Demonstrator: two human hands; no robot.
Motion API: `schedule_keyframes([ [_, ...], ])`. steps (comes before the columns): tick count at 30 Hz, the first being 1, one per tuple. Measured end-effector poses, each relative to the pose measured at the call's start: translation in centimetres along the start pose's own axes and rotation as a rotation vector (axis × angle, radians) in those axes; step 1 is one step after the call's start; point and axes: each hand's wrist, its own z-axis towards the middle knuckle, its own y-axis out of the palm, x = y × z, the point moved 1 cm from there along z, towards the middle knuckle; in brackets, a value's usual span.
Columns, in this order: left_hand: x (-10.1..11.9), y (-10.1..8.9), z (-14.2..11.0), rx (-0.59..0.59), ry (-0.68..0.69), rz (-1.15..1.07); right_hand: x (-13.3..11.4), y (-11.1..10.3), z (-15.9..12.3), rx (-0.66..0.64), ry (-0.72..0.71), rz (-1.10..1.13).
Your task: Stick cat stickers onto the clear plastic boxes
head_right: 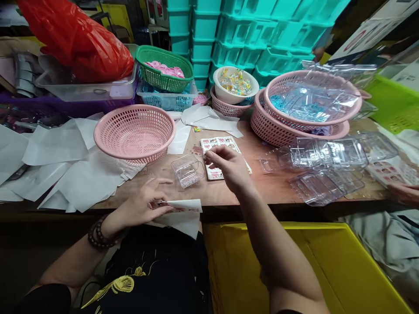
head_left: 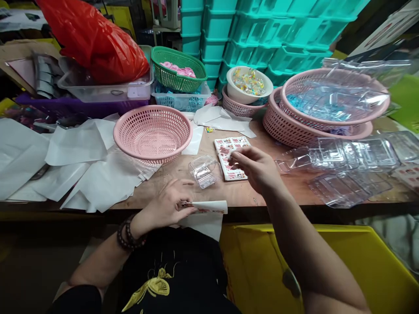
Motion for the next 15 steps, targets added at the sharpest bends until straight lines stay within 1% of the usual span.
schedule_keyframes([
  [1, 0.5, 0.3, 0.3, 0.044, 0.063, 0.099, 0.0, 0.1, 2.0, -0.094, 0.066, -0.011],
  [3, 0.8, 1.2, 0.8, 0.070, 0.119, 0.236, 0.2, 0.6, 5.1, -0.274, 0.172, -0.067],
  [5, 0.6, 2.1, 1.4, 0.065, 0.137, 0.302, 0.5, 1.4, 7.1, -0.425, 0.246, -0.151],
  [7, 0.0, 2.8, 1.8, 0.050, 0.148, 0.320, 0.6, 2.1, 8.2, -0.531, 0.299, -0.238],
  [9, -0.4, 3.4, 2.1, 0.046, 0.155, 0.319, 0.6, 2.6, 8.7, -0.602, 0.350, -0.315],
  [11, -0.8, 3.8, 2.1, 0.052, 0.155, 0.318, 0.4, 3.0, 9.1, -0.644, 0.394, -0.382],
  [15, -1.0, 4.3, 2.0, 0.063, 0.148, 0.310, 0.4, 3.3, 9.5, -0.656, 0.427, -0.475],
])
